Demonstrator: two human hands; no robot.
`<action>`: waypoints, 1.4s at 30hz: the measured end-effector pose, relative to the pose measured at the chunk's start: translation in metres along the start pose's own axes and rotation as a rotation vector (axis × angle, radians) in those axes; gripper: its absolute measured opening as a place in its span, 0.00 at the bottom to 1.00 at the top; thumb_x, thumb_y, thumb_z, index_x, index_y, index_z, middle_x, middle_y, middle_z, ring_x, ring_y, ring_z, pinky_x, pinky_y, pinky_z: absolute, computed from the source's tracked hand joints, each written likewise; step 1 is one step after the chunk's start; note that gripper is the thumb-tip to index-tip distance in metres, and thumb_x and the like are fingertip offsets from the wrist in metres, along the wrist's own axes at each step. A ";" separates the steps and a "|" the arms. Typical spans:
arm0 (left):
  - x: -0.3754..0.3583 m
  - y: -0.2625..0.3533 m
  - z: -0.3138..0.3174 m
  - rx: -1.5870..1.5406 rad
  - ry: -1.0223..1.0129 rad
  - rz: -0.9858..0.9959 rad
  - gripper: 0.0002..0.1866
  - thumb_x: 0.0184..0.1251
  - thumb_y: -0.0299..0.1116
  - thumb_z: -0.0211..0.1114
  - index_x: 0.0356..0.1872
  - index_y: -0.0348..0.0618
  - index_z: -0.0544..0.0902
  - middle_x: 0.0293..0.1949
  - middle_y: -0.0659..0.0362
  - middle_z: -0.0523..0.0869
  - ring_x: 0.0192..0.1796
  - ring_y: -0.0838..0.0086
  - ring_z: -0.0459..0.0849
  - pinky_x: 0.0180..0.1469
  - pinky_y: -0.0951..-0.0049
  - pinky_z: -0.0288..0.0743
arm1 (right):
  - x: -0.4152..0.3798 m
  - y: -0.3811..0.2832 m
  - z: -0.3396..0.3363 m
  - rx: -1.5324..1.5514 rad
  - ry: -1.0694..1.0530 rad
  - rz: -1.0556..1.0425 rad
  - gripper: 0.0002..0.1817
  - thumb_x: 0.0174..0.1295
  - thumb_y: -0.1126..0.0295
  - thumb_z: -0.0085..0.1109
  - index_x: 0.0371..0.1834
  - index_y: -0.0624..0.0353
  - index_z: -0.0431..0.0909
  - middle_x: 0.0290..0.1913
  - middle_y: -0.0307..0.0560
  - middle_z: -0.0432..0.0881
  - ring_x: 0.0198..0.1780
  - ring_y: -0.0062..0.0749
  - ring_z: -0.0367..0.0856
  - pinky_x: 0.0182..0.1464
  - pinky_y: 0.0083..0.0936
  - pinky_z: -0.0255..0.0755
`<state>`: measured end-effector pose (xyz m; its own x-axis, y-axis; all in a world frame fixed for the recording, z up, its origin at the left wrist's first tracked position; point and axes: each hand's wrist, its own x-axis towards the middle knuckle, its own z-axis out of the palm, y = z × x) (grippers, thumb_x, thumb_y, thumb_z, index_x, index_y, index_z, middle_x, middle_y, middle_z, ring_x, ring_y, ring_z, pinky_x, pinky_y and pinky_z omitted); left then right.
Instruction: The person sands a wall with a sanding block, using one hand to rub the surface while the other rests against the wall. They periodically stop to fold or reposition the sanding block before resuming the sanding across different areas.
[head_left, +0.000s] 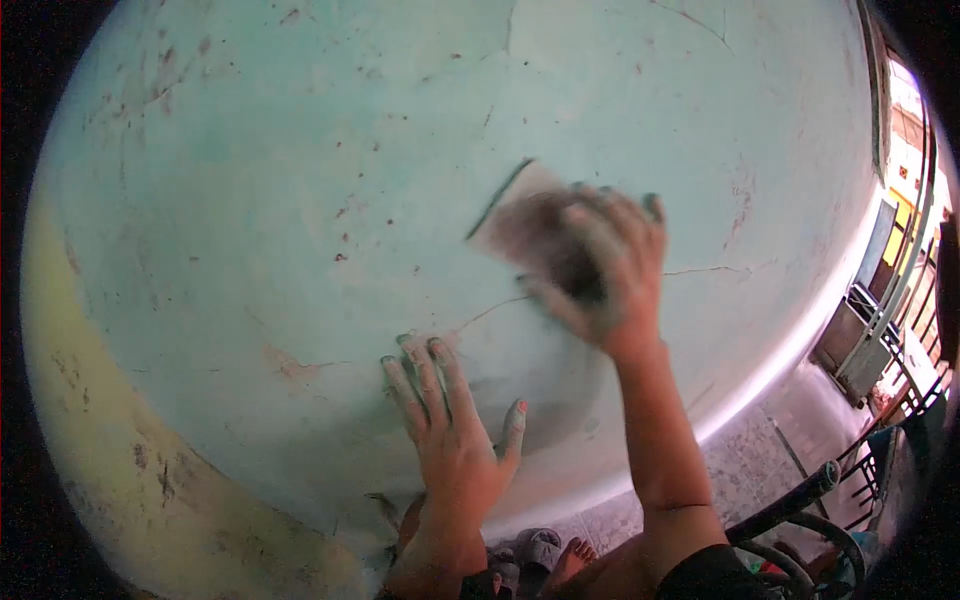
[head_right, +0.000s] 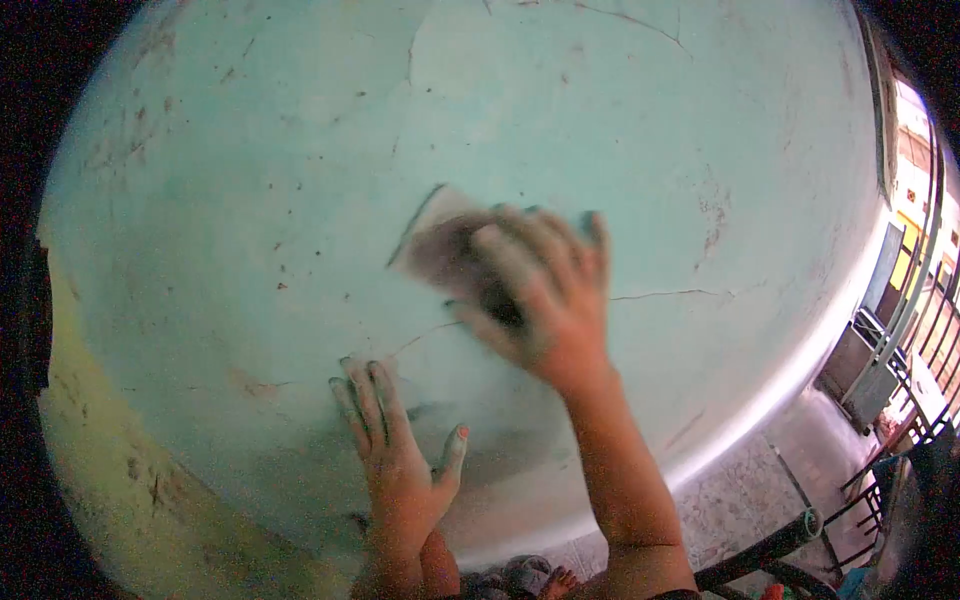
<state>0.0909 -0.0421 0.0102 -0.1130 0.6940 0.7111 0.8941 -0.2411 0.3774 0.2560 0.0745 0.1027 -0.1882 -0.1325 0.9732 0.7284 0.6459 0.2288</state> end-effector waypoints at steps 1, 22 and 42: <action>-0.001 -0.002 -0.001 0.012 0.007 0.001 0.52 0.61 0.47 0.69 0.78 0.36 0.46 0.78 0.36 0.43 0.77 0.30 0.38 0.75 0.37 0.40 | 0.003 0.010 -0.004 -0.028 -0.028 -0.019 0.38 0.48 0.62 0.77 0.64 0.58 0.71 0.61 0.56 0.76 0.64 0.51 0.73 0.67 0.55 0.58; -0.005 -0.001 -0.008 -0.026 -0.014 0.059 0.49 0.62 0.45 0.67 0.77 0.34 0.50 0.77 0.34 0.47 0.76 0.28 0.43 0.74 0.38 0.43 | 0.000 0.057 -0.020 -0.022 0.265 0.478 0.42 0.47 0.65 0.77 0.67 0.62 0.68 0.60 0.56 0.77 0.59 0.46 0.76 0.59 0.34 0.72; 0.052 -0.035 -0.010 0.072 0.458 0.216 0.37 0.67 0.50 0.62 0.75 0.50 0.64 0.77 0.42 0.54 0.77 0.37 0.48 0.74 0.36 0.43 | 0.000 0.017 0.013 0.055 0.220 0.111 0.38 0.50 0.68 0.77 0.65 0.64 0.69 0.61 0.56 0.77 0.62 0.47 0.77 0.65 0.40 0.70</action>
<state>0.0493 -0.0040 0.0394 -0.0864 0.2607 0.9615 0.9438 -0.2877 0.1628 0.2597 0.0953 0.1066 0.0434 -0.2150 0.9756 0.6986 0.7046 0.1242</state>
